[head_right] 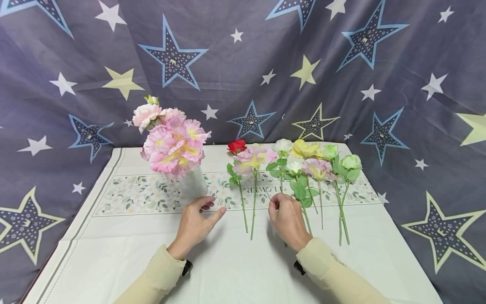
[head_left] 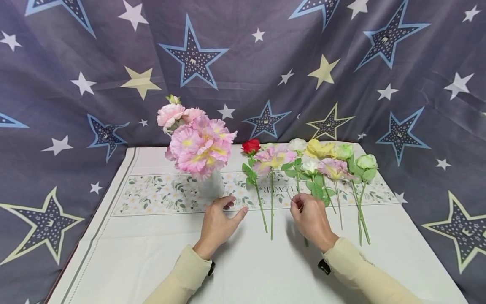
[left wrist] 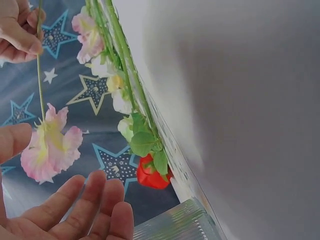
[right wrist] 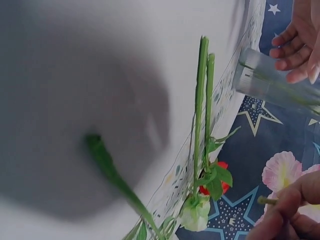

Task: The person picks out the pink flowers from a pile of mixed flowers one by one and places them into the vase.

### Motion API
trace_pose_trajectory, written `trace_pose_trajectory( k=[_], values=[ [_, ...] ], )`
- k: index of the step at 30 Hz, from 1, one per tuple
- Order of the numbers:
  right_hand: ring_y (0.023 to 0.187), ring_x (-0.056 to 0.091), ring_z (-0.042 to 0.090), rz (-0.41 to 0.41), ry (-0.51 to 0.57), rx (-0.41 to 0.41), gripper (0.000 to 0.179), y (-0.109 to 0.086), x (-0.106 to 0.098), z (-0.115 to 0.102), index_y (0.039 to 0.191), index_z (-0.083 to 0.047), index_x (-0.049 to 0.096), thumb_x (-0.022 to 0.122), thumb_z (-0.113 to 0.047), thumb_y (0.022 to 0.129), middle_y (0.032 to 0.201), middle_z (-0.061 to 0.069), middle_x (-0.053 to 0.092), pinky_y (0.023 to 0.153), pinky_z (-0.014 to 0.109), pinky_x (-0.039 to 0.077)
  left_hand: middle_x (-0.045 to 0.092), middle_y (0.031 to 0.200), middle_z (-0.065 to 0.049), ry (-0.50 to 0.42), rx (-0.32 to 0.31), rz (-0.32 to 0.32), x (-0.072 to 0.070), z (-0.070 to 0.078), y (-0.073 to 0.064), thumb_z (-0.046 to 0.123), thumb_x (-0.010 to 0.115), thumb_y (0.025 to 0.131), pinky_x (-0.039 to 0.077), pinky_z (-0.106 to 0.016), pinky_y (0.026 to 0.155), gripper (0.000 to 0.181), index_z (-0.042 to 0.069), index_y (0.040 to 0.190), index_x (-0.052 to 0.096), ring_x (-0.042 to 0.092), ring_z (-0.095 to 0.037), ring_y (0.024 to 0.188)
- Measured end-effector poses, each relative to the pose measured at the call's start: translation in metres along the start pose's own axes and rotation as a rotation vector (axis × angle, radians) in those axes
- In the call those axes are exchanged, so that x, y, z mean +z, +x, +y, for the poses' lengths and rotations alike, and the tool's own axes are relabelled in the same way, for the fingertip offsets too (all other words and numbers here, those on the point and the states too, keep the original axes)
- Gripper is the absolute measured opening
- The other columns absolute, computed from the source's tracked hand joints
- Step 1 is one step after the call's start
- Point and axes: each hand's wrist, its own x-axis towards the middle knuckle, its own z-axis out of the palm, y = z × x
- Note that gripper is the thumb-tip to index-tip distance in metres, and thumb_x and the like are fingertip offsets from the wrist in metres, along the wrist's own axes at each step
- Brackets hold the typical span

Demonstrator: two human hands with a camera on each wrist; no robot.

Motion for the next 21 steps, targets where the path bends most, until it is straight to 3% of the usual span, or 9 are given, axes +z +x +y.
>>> trace_pose_trajectory(
  k=[10, 21],
  values=[
    [0.057, 0.056, 0.007, 0.003, 0.049, -0.032, 0.012, -0.006, 0.005, -0.009, 0.08, -0.005, 0.069, 0.071, 0.006, 0.085, 0.068, 0.001, 0.064, 0.048, 0.022, 0.048, 0.073, 0.102, -0.011, -0.029, -0.008, -0.017, 0.001, 0.002, -0.002, 0.037, 0.083, 0.087, 0.053, -0.042, 0.08, 0.04, 0.008, 0.113, 0.075, 0.068, -0.027, 0.095],
    [0.057, 0.056, 0.006, 0.001, 0.112, -0.045, 0.015, -0.012, 0.01, -0.021, 0.081, -0.007, 0.069, 0.072, 0.007, 0.085, 0.069, -0.002, 0.064, 0.047, 0.02, 0.048, 0.072, 0.099, -0.007, -0.101, -0.013, -0.031, 0.004, 0.006, -0.001, 0.037, 0.083, 0.087, 0.054, -0.044, 0.082, 0.039, 0.008, 0.111, 0.075, 0.067, -0.03, 0.094]
  ],
)
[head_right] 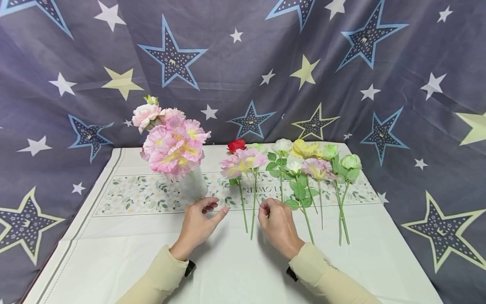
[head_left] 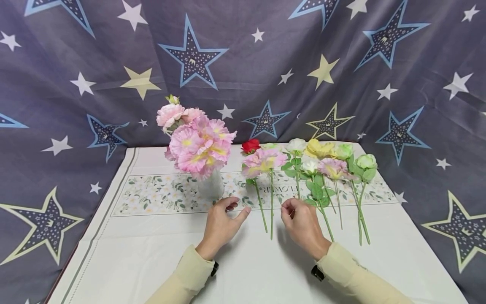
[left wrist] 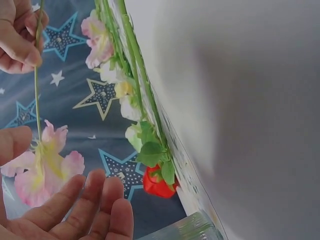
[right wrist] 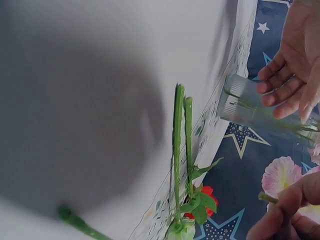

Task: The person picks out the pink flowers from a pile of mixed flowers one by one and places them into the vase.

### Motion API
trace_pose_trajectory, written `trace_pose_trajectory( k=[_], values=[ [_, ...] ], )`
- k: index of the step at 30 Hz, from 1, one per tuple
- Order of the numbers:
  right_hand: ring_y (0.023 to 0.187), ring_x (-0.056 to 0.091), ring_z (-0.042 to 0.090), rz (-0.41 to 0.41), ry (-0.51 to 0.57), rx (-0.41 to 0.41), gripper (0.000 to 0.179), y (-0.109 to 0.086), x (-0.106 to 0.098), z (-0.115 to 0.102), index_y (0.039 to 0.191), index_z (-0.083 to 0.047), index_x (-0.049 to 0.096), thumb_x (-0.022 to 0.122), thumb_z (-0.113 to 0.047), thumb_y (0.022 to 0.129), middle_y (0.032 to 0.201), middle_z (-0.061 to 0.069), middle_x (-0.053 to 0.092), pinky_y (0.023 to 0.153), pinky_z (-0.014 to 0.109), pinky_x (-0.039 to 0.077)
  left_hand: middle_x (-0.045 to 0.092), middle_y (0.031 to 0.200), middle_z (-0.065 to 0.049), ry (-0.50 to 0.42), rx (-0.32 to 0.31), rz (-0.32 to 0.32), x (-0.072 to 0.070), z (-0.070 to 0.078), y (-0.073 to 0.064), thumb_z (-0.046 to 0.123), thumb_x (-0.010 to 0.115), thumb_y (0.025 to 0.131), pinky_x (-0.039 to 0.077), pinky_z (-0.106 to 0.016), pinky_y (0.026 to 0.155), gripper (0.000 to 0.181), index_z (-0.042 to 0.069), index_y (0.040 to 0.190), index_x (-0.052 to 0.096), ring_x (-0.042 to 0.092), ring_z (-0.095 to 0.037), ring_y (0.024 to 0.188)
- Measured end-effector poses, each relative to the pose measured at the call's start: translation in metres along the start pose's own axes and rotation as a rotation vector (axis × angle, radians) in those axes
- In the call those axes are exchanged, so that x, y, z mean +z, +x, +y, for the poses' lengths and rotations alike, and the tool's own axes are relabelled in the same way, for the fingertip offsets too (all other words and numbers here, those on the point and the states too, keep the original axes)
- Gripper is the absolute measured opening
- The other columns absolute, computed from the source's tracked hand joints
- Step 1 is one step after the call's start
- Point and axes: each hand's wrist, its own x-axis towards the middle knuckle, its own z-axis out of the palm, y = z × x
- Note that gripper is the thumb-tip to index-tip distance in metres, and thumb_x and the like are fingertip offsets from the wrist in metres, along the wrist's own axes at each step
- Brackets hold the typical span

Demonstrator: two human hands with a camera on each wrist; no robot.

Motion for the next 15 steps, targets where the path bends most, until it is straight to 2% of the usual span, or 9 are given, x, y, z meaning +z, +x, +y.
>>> trace_pose_trajectory(
  k=[9, 15],
  values=[
    [0.058, 0.056, 0.005, -0.007, 0.039, -0.006, 0.017, -0.0048, 0.0064, -0.005, 0.08, -0.006, 0.069, 0.073, 0.01, 0.083, 0.069, -0.002, 0.063, 0.047, 0.018, 0.048, 0.071, 0.097, -0.004, -0.041, 0.006, -0.004, 0.0033, 0.0033, 0.0003, 0.036, 0.084, 0.086, 0.055, -0.048, 0.082, 0.037, 0.008, 0.108, 0.075, 0.067, -0.031, 0.092],
    [0.058, 0.057, 0.005, -0.02, 0.056, -0.017, 0.017, -0.0077, 0.0091, -0.0097, 0.08, -0.005, 0.069, 0.074, 0.011, 0.082, 0.068, -0.002, 0.064, 0.049, 0.019, 0.049, 0.072, 0.099, -0.01, -0.065, 0.039, 0.002, 0.0064, 0.0019, 0.0008, 0.035, 0.083, 0.088, 0.055, -0.049, 0.083, 0.035, 0.007, 0.107, 0.075, 0.068, -0.032, 0.091]
  ],
)
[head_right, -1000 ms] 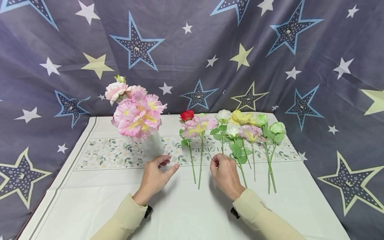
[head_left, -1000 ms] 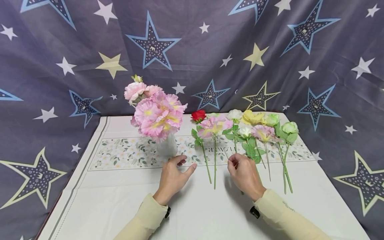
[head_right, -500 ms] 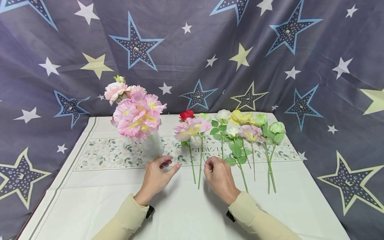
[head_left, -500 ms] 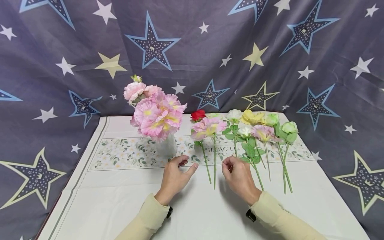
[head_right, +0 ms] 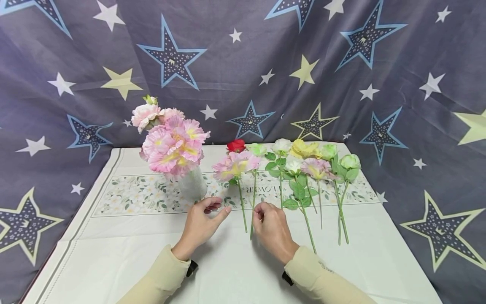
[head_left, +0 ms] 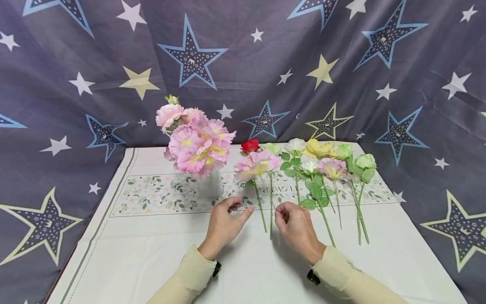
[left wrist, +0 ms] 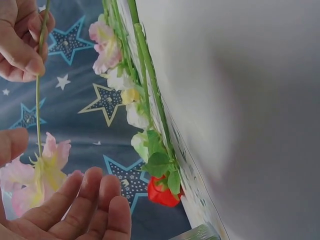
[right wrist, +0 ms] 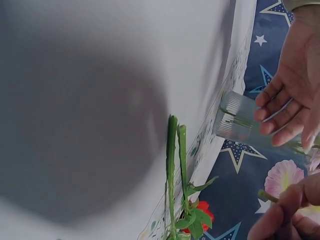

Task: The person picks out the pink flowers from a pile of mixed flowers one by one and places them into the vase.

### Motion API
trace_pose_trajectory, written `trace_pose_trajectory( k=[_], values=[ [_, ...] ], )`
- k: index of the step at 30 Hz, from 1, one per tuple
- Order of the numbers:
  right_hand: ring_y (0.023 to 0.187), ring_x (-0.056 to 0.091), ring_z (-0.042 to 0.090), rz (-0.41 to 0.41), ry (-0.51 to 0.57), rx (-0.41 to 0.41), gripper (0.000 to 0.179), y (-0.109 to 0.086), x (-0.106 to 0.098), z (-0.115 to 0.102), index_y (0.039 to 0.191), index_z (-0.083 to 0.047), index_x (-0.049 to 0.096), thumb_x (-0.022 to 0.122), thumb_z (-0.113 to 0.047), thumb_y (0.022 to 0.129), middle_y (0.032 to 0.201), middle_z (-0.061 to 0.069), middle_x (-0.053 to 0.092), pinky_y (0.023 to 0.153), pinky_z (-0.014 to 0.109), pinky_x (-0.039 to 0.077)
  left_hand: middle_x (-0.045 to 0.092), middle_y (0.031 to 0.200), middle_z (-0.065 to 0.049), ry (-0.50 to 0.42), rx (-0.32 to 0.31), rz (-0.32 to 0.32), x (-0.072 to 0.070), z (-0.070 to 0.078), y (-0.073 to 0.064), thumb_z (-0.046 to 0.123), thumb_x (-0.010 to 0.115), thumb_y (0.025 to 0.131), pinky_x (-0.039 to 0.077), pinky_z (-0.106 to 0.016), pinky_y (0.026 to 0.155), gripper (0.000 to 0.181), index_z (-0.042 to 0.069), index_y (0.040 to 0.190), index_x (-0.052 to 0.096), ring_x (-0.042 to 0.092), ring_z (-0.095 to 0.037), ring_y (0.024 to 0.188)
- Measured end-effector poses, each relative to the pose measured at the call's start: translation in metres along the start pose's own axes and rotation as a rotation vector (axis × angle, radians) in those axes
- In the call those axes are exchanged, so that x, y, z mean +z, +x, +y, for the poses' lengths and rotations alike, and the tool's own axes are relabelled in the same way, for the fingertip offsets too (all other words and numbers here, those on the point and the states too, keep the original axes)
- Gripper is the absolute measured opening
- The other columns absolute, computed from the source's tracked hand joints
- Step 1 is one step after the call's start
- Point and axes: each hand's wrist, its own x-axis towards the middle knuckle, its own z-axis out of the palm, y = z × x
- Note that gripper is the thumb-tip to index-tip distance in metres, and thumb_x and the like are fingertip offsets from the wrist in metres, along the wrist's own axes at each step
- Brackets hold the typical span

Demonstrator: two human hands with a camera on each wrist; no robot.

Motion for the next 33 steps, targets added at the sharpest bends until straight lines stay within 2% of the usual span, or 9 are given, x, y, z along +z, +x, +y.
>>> trace_pose_trajectory(
  k=[8, 13, 19, 27, 33],
  values=[
    [0.059, 0.057, 0.004, 0.001, -0.009, -0.027, 0.017, -0.001, 0.003, -0.005, 0.08, -0.006, 0.068, 0.073, 0.01, 0.082, 0.068, -0.003, 0.063, 0.049, 0.019, 0.048, 0.073, 0.1, -0.015, -0.036, -0.008, -0.04, 0.001, 0.005, 0.0, 0.034, 0.084, 0.087, 0.055, -0.052, 0.083, 0.036, 0.006, 0.108, 0.075, 0.068, -0.034, 0.092],
    [0.059, 0.056, 0.003, -0.007, -0.009, -0.044, 0.018, -0.003, 0.005, -0.007, 0.08, -0.006, 0.069, 0.073, 0.012, 0.081, 0.069, -0.003, 0.064, 0.051, 0.018, 0.049, 0.073, 0.1, -0.013, -0.044, -0.008, -0.062, 0.004, 0.007, 0.002, 0.037, 0.081, 0.089, 0.056, -0.052, 0.083, 0.038, 0.006, 0.11, 0.075, 0.069, -0.033, 0.092],
    [0.058, 0.056, 0.002, 0.002, -0.007, -0.066, 0.018, -0.006, 0.009, -0.009, 0.08, -0.006, 0.068, 0.073, 0.011, 0.081, 0.069, -0.004, 0.063, 0.051, 0.017, 0.048, 0.073, 0.099, -0.005, -0.072, -0.015, -0.063, 0.007, 0.01, 0.004, 0.037, 0.079, 0.091, 0.057, -0.049, 0.083, 0.038, 0.006, 0.111, 0.074, 0.07, -0.032, 0.092],
    [0.057, 0.055, 0.0, 0.013, 0.021, -0.083, 0.019, -0.01, 0.013, -0.012, 0.08, -0.007, 0.068, 0.075, 0.011, 0.081, 0.067, -0.005, 0.062, 0.049, 0.013, 0.046, 0.074, 0.099, -0.01, -0.14, -0.01, -0.054, 0.012, 0.018, 0.008, 0.032, 0.08, 0.092, 0.059, -0.042, 0.082, 0.03, 0.008, 0.109, 0.074, 0.071, -0.019, 0.087],
    [0.057, 0.054, -0.002, 0.027, 0.005, -0.122, 0.021, -0.012, 0.015, -0.011, 0.08, -0.008, 0.067, 0.076, 0.011, 0.08, 0.067, -0.006, 0.062, 0.049, 0.012, 0.045, 0.075, 0.094, 0.0, -0.157, 0.025, -0.02, 0.013, 0.021, 0.01, 0.024, 0.078, 0.094, 0.059, -0.033, 0.078, 0.021, 0.006, 0.105, 0.076, 0.071, -0.014, 0.083]
  ],
)
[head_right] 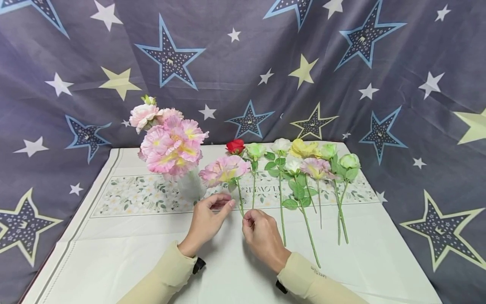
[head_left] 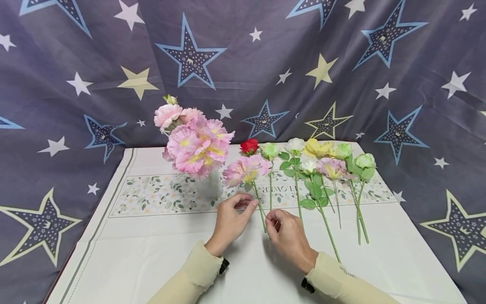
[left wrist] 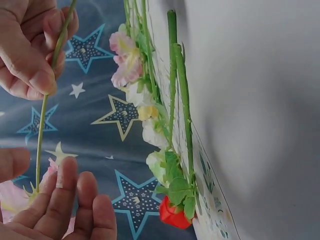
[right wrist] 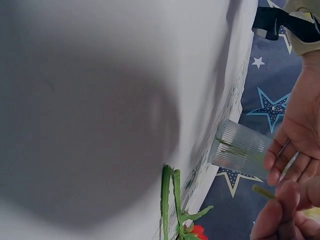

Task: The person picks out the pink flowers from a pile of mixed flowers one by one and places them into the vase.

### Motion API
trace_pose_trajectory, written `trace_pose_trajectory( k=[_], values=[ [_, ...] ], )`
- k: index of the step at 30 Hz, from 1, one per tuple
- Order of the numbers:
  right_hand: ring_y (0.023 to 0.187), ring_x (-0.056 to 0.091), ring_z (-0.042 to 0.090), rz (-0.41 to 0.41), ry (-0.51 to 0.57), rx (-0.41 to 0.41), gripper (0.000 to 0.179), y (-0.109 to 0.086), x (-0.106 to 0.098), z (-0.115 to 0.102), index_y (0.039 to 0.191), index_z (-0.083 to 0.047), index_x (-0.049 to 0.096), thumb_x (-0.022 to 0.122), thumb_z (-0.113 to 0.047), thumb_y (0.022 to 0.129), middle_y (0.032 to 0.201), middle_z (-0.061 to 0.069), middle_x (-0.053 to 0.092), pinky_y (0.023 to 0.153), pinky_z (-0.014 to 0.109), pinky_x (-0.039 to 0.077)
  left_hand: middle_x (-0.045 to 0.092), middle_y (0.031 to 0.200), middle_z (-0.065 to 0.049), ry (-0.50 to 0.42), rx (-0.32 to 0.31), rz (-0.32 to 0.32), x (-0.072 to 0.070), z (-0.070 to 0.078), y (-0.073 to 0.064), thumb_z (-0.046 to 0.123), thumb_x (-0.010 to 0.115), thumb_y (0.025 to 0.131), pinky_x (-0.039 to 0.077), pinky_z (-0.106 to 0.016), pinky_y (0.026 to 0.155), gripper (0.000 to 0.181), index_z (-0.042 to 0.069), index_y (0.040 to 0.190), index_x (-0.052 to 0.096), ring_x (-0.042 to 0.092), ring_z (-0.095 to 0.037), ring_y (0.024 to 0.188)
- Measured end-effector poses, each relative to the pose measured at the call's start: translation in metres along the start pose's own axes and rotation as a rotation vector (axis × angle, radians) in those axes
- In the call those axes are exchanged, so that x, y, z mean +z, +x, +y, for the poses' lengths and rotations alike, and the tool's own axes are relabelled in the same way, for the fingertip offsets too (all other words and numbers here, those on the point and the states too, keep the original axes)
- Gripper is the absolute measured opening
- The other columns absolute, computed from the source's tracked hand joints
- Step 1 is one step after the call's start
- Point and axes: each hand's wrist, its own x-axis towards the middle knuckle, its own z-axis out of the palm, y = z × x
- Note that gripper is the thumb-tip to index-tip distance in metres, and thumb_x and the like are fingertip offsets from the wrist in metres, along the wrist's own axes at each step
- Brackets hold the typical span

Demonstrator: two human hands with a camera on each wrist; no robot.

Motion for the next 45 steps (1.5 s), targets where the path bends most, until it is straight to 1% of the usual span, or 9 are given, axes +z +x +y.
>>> trace_pose_trajectory(
  k=[6, 12, 19, 25, 32, 35, 37, 41, 45],
  values=[
    [0.058, 0.054, -0.002, 0.004, -0.002, -0.01, 0.02, -0.001, 0.001, -0.001, 0.08, -0.008, 0.068, 0.076, 0.01, 0.08, 0.068, -0.007, 0.063, 0.05, 0.012, 0.045, 0.075, 0.091, 0.002, 0.011, -0.008, 0.01, 0.001, 0.002, 0.0, 0.02, 0.078, 0.093, 0.058, -0.033, 0.075, 0.014, 0.008, 0.101, 0.078, 0.07, -0.013, 0.08],
    [0.059, 0.054, -0.002, -0.01, -0.009, 0.002, 0.019, -0.001, 0.002, -0.003, 0.081, -0.008, 0.069, 0.076, 0.009, 0.081, 0.069, -0.008, 0.063, 0.051, 0.011, 0.045, 0.075, 0.086, 0.002, 0.008, -0.038, 0.004, 0.003, 0.004, -0.001, 0.018, 0.079, 0.091, 0.058, -0.041, 0.074, 0.009, 0.009, 0.095, 0.079, 0.07, -0.012, 0.078],
    [0.06, 0.054, -0.001, -0.019, -0.01, 0.007, 0.019, -0.001, 0.003, -0.004, 0.081, -0.008, 0.069, 0.076, 0.009, 0.082, 0.071, -0.007, 0.063, 0.052, 0.011, 0.046, 0.076, 0.082, 0.003, -0.007, -0.033, 0.0, 0.005, 0.005, -0.002, 0.014, 0.079, 0.091, 0.058, -0.039, 0.074, 0.005, 0.009, 0.092, 0.079, 0.071, -0.012, 0.076],
    [0.059, 0.054, -0.002, -0.013, -0.016, 0.003, 0.019, -0.002, 0.004, -0.003, 0.081, -0.008, 0.068, 0.076, 0.009, 0.082, 0.071, -0.006, 0.063, 0.051, 0.012, 0.046, 0.075, 0.081, 0.004, -0.019, -0.029, -0.007, 0.005, 0.006, -0.002, 0.015, 0.079, 0.092, 0.058, -0.049, 0.077, 0.007, 0.009, 0.088, 0.079, 0.072, -0.013, 0.078],
    [0.061, 0.056, 0.0, -0.012, -0.004, 0.015, 0.02, -0.003, 0.005, -0.003, 0.081, -0.009, 0.068, 0.077, 0.008, 0.082, 0.071, -0.006, 0.063, 0.052, 0.013, 0.046, 0.075, 0.079, 0.008, 0.003, -0.002, -0.019, 0.003, 0.01, -0.002, 0.012, 0.079, 0.091, 0.058, -0.037, 0.075, 0.005, 0.014, 0.087, 0.08, 0.071, -0.009, 0.076],
    [0.061, 0.057, 0.0, -0.023, 0.001, 0.028, 0.019, -0.003, 0.005, -0.002, 0.082, -0.01, 0.068, 0.077, 0.006, 0.084, 0.072, -0.006, 0.064, 0.052, 0.013, 0.047, 0.076, 0.081, 0.006, -0.011, 0.032, -0.021, 0.002, 0.011, -0.002, 0.011, 0.08, 0.09, 0.058, -0.038, 0.075, 0.004, 0.012, 0.087, 0.08, 0.071, -0.01, 0.077],
    [0.061, 0.058, 0.001, -0.024, 0.008, 0.035, 0.017, -0.003, 0.004, -0.001, 0.083, -0.01, 0.069, 0.077, 0.005, 0.085, 0.073, -0.006, 0.064, 0.052, 0.014, 0.047, 0.077, 0.083, 0.004, 0.004, 0.076, -0.005, 0.001, 0.011, -0.002, 0.013, 0.08, 0.09, 0.058, -0.038, 0.076, 0.004, 0.01, 0.086, 0.081, 0.072, -0.011, 0.077],
    [0.06, 0.058, 0.002, -0.019, 0.016, 0.034, 0.012, -0.001, 0.002, 0.002, 0.087, -0.008, 0.071, 0.077, 0.003, 0.086, 0.073, -0.005, 0.065, 0.052, 0.014, 0.047, 0.077, 0.085, 0.001, 0.1, 0.216, 0.086, -0.003, 0.01, 0.0, 0.01, 0.085, 0.085, 0.057, -0.037, 0.075, 0.005, 0.009, 0.088, 0.08, 0.073, -0.015, 0.082],
    [0.059, 0.058, 0.001, -0.016, 0.022, 0.023, 0.009, 0.0, 0.0, 0.004, 0.089, -0.006, 0.071, 0.077, 0.0, 0.086, 0.074, -0.005, 0.066, 0.052, 0.013, 0.047, 0.075, 0.086, -0.003, 0.159, 0.353, 0.179, -0.009, 0.009, 0.002, -0.004, 0.083, 0.077, 0.056, -0.041, 0.074, 0.021, 0.009, 0.092, 0.075, 0.07, -0.019, 0.083]
  ],
)
